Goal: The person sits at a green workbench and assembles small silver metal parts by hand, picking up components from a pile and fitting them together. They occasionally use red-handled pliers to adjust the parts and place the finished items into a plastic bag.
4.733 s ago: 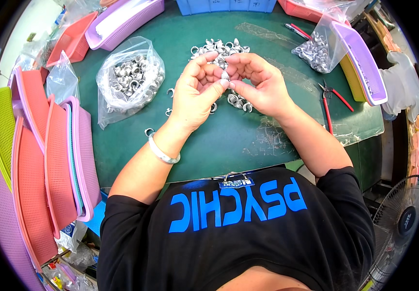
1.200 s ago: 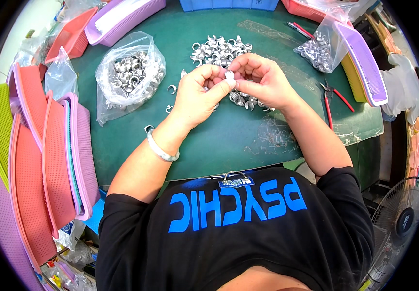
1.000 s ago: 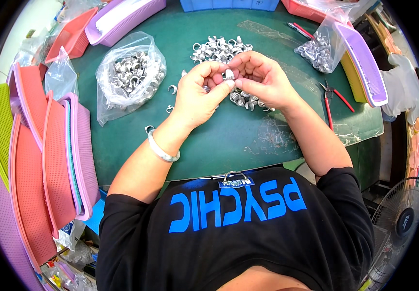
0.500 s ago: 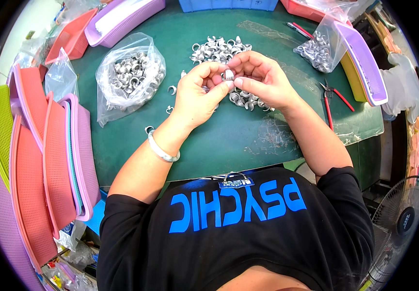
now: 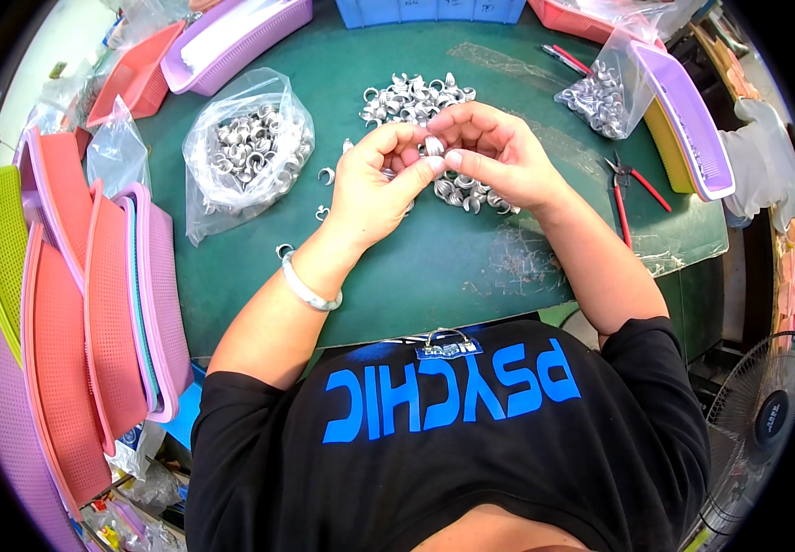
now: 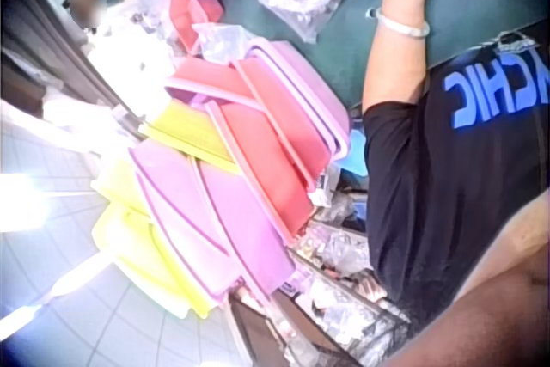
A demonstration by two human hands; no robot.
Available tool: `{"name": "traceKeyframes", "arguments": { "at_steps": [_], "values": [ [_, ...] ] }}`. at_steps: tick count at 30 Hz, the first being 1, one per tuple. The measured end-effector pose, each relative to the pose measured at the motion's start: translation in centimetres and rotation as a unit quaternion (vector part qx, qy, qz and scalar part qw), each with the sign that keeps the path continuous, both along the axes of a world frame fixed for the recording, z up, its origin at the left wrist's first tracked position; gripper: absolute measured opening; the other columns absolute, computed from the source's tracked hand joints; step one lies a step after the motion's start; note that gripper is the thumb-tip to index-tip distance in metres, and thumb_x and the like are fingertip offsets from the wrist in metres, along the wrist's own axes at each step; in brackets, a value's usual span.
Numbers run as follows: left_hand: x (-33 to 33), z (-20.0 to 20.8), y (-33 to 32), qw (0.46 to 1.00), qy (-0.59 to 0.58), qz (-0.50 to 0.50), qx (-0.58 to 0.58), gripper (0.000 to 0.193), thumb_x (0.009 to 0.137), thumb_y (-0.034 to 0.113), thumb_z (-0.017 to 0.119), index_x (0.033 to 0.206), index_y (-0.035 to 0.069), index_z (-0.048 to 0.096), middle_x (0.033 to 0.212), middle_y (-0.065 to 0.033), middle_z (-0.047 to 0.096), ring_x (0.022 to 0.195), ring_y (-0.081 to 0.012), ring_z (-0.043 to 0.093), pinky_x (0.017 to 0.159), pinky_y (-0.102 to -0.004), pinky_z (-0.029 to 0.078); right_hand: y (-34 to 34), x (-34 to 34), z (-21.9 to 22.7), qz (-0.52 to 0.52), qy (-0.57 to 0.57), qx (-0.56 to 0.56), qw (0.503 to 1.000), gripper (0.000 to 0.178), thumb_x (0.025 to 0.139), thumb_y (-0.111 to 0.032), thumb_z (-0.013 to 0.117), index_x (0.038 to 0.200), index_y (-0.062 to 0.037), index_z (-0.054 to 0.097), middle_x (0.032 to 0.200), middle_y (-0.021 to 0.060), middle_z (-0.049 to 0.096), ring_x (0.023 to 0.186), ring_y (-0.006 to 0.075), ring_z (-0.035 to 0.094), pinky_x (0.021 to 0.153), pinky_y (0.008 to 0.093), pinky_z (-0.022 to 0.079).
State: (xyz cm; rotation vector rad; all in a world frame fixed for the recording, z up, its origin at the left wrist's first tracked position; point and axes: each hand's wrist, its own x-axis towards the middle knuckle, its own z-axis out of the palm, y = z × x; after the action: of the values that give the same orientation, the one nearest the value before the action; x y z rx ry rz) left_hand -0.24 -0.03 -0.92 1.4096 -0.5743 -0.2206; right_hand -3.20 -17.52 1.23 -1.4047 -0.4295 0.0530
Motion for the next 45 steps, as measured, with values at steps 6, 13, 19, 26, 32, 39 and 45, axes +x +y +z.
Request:
{"name": "traceKeyframes", "arguments": {
  "at_steps": [6,13,19,26,32,39,45],
  "values": [
    [0.15,0.04,0.30,0.999,0.046,-0.016,-0.004,0.015,0.080,0.006,0.063,0.094,0.002,0.059,0.084,0.0000,0.059,0.076,-0.0059,0.053,0.070,-0.0202,0.044,0.03,0.15,-0.36,-0.011,-0.059,-0.063,0.996,0.026,0.077,-0.001,0.060,0.103,-0.0013,0.056,0.085,0.0009,0.057,0.078,0.0068,0.053,0.071,0.0220,0.045],
    [-0.23,0.36,0.03,0.996,0.084,-0.020,-0.030,0.017,0.077,0.012,0.069,0.086,0.002,0.059,0.075,0.0022,0.057,0.067,-0.0034,0.047,0.058,-0.0180,0.040,0.06,-0.01,-0.42,-0.047,-0.060,-0.107,0.991,0.021,0.078,-0.003,0.062,0.098,-0.0015,0.057,0.074,-0.0021,0.055,0.069,0.0042,0.050,0.064,0.0200,0.043],
    [-0.08,-0.07,0.01,0.999,0.051,-0.011,-0.011,0.023,0.074,0.016,0.072,0.087,0.002,0.060,0.074,0.0030,0.055,0.066,-0.0032,0.045,0.058,-0.0177,0.040,0.00,-0.08,-0.36,-0.039,-0.008,-0.059,0.997,0.020,0.080,-0.005,0.060,0.099,-0.0011,0.057,0.077,-0.0017,0.056,0.071,0.0040,0.051,0.066,0.0194,0.043],
    [-0.04,0.01,0.22,0.998,0.055,-0.023,0.009,0.017,0.077,0.008,0.066,0.092,0.001,0.060,0.082,0.0012,0.058,0.074,-0.0049,0.050,0.066,-0.0186,0.042,-0.10,0.02,-0.39,-0.027,0.010,-0.046,0.999,0.019,0.081,-0.005,0.059,0.099,-0.0002,0.056,0.082,0.0000,0.059,0.075,0.0049,0.054,0.069,0.0201,0.045],
    [-0.19,0.00,-0.06,0.997,0.068,-0.017,-0.021,0.017,0.076,0.014,0.070,0.085,0.003,0.060,0.073,0.0037,0.055,0.065,-0.0028,0.045,0.058,-0.0168,0.039,-0.06,0.00,-0.25,-0.022,0.031,-0.036,0.999,0.018,0.082,-0.006,0.059,0.099,-0.0003,0.057,0.084,0.0006,0.060,0.076,0.0051,0.055,0.069,0.0202,0.045],
    [-0.22,0.07,-0.06,0.997,0.069,-0.022,-0.012,0.015,0.078,0.014,0.068,0.085,0.002,0.060,0.076,0.0023,0.058,0.067,-0.0030,0.048,0.059,-0.0174,0.040,-0.14,-0.03,-0.11,-0.020,0.027,-0.056,0.998,0.017,0.083,-0.009,0.059,0.097,-0.0006,0.057,0.082,-0.0003,0.059,0.075,0.0046,0.053,0.068,0.0198,0.044],
    [-0.17,0.07,0.21,0.996,0.076,-0.041,0.007,0.012,0.082,0.008,0.061,0.092,0.001,0.060,0.084,-0.0001,0.060,0.077,-0.0056,0.053,0.069,-0.0192,0.042,-0.23,-0.09,-0.07,-0.022,0.038,-0.063,0.997,0.017,0.082,-0.009,0.059,0.097,-0.0008,0.057,0.080,-0.0007,0.058,0.074,0.0043,0.053,0.067,0.0198,0.044]
  ]
}}
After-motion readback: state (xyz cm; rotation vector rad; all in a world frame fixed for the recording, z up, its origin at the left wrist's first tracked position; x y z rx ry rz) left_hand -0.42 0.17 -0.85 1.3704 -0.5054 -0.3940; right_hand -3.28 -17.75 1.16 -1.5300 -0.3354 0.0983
